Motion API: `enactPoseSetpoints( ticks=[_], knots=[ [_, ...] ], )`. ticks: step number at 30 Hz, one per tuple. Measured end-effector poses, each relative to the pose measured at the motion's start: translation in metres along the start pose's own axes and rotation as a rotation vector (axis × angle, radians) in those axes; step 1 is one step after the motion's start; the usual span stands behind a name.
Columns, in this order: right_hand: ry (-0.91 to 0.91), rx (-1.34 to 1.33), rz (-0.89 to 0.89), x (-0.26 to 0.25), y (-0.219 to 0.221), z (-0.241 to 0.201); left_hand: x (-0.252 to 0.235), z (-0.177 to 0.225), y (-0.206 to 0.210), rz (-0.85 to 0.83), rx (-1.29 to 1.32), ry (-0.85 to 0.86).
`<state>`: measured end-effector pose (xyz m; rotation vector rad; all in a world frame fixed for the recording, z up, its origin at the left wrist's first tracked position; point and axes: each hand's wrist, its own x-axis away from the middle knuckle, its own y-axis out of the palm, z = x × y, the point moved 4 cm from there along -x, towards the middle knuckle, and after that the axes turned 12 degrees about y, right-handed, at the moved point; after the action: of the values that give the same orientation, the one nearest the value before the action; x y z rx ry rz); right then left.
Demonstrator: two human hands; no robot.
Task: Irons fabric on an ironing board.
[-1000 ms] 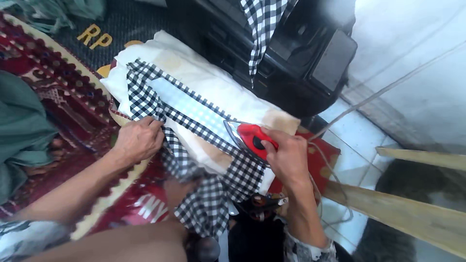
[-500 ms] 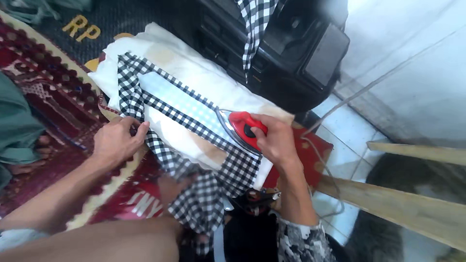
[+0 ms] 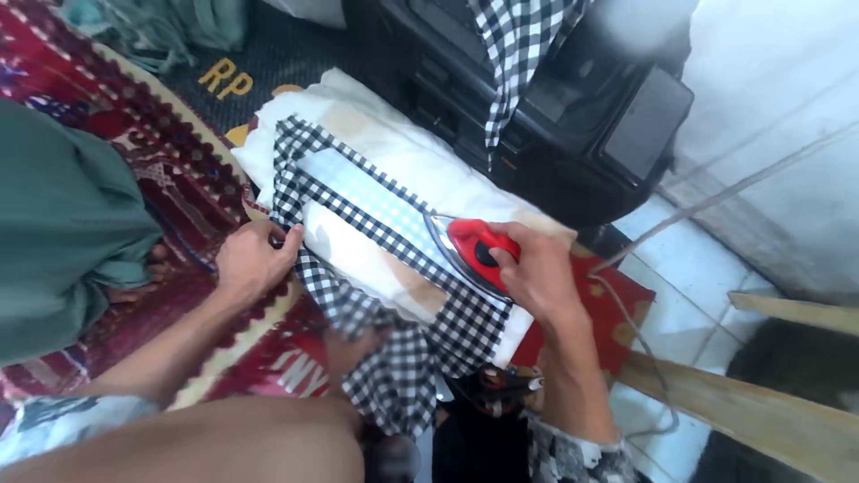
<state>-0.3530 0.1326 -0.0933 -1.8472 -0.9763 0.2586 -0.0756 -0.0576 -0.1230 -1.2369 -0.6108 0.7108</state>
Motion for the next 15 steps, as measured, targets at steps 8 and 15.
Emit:
enactPoseSetpoints(
  ticks=[8, 15],
  knots=[
    [0.010, 0.006, 0.014, 0.000, 0.000, 0.003, -0.018, -0.045, 0.026, 0.094, 0.087, 0.061],
    [0.020, 0.022, -0.002, 0.004, -0.004, 0.000, -0.056, 0.010, 0.055, -0.022, 0.077, 0.688]
  ],
)
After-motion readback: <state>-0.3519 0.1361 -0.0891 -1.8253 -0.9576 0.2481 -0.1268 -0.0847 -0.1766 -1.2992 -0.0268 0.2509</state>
